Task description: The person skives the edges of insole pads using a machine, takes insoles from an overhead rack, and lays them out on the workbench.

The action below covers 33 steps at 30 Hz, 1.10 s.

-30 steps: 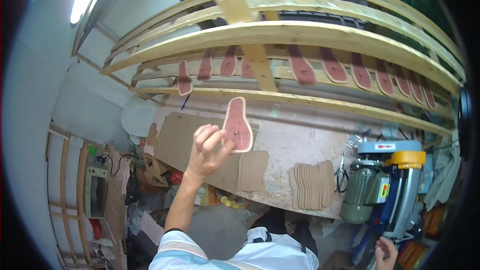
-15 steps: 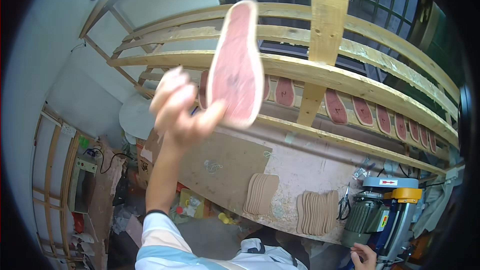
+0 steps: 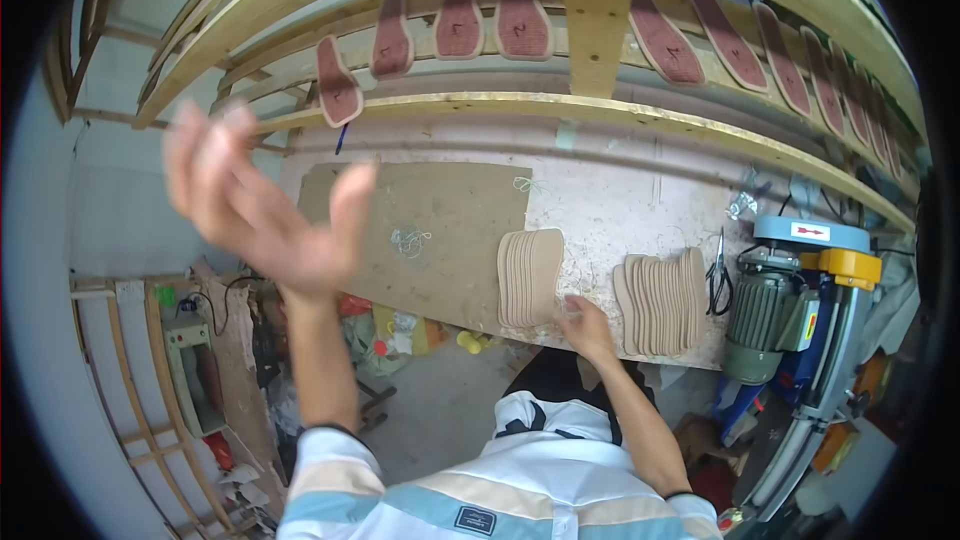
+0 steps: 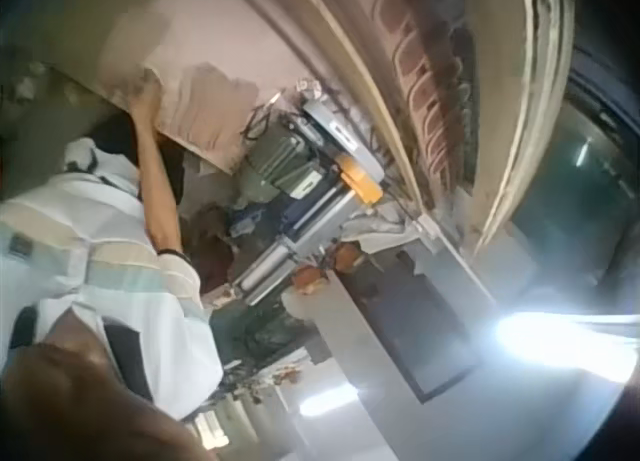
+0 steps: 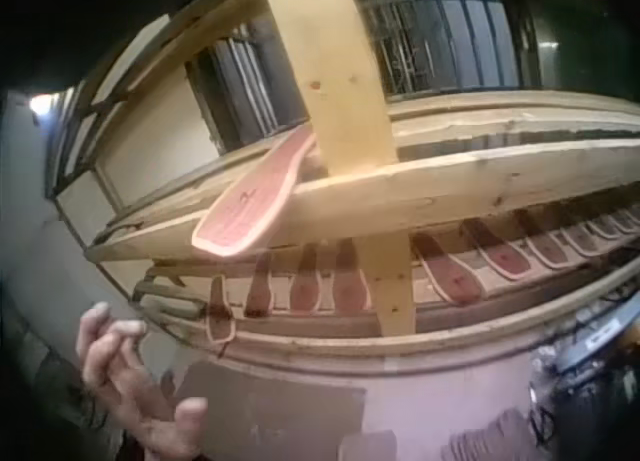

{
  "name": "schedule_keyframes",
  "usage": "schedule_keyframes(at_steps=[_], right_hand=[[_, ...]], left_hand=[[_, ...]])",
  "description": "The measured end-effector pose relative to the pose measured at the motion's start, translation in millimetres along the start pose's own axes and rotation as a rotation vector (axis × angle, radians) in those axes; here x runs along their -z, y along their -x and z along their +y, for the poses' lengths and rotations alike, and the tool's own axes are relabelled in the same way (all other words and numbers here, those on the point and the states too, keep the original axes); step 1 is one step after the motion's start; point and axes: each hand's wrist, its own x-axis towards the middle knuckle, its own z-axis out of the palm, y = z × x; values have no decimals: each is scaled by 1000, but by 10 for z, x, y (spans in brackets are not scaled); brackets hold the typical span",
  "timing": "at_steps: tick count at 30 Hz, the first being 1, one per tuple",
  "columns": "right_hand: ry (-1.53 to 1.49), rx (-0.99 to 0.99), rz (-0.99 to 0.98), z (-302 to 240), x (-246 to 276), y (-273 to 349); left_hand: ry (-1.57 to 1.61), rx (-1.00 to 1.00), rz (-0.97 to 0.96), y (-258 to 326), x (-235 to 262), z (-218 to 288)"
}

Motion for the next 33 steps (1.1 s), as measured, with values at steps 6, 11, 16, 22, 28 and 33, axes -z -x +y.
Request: schedule_keyframes(at_steps=[6,11,16,22,28,33], right_hand=[[227,-202,69,-234,-673,-278],[-95,-183,84,43,-663,-412],[-446,14,-3,190,-318,-103],[-572,-60,-107,38,628,650],[-588,-40,24,204,1495,1251],[-661,-4,275,326,2460,2056]], left_hand=[[-340,1192,-992,3219,490,887],[-579,931,-1323,4070,527,1364],[-653,775,-1268,4275,524,1394],[-629,852,-1196,4301,538,1247],[-466,1127,-1087,4372,670,1869],[-555,1107,-851,4857,530,1859]])
